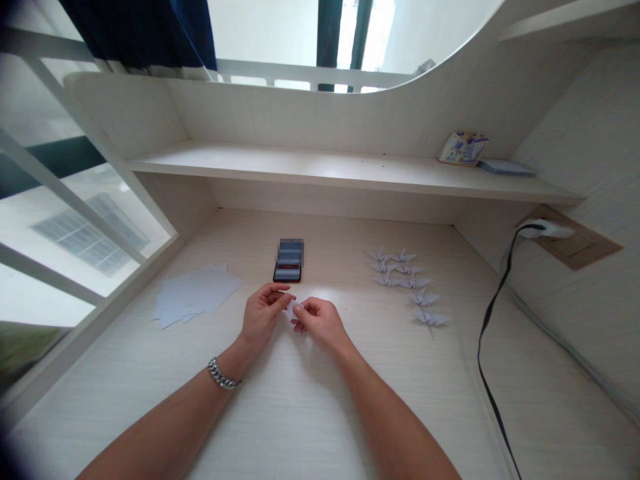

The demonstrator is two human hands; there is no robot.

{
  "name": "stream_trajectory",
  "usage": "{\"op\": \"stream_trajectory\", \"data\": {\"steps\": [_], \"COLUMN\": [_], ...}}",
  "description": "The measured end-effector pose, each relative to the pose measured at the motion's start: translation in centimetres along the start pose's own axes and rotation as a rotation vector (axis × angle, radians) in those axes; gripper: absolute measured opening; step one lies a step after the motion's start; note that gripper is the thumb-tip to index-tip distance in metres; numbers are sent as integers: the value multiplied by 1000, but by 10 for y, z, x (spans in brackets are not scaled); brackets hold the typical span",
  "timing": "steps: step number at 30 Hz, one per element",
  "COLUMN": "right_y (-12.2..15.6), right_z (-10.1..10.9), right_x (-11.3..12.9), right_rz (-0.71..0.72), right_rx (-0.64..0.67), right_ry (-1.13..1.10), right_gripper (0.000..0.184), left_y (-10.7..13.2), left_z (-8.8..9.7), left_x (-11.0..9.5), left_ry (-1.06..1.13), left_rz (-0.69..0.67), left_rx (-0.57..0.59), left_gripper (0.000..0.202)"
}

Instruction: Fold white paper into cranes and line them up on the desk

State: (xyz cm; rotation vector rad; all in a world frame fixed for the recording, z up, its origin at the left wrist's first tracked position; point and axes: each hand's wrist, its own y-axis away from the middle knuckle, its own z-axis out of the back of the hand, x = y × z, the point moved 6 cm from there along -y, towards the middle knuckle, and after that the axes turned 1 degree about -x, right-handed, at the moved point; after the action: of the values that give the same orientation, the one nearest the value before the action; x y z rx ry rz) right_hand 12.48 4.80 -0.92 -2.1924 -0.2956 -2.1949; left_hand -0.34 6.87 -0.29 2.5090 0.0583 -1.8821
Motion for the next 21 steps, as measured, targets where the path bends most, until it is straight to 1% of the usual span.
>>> {"op": "stream_trajectory", "data": {"steps": [4, 6, 11, 15, 17, 21], "right_y": [1, 1, 0, 1, 2, 1], "right_z": [3, 4, 2, 3, 4, 3], "right_x": [3, 4, 2, 4, 5, 4], "right_rz": [41, 49, 41, 82, 77, 44], "right_rx": [-39, -51, -31, -80, -92, -40], "right_ry": [6, 21, 55, 86, 88, 72], "right_gripper": [33, 32, 30, 28, 28, 30], "left_y": [1, 1, 4, 7, 8, 6], "left_z": [-2, -3, -3, -7, -7, -3], "left_x": [-1, -2, -6, -7, -7, -5], "left_ry": [-19, -50, -122, -150, -152, -142], "left_rz": [-21, -27, -69, -80, -77, -48], "left_rx": [12, -3, -60, -38, -34, -57], "left_gripper": [29, 29, 25, 27, 28, 33]}}
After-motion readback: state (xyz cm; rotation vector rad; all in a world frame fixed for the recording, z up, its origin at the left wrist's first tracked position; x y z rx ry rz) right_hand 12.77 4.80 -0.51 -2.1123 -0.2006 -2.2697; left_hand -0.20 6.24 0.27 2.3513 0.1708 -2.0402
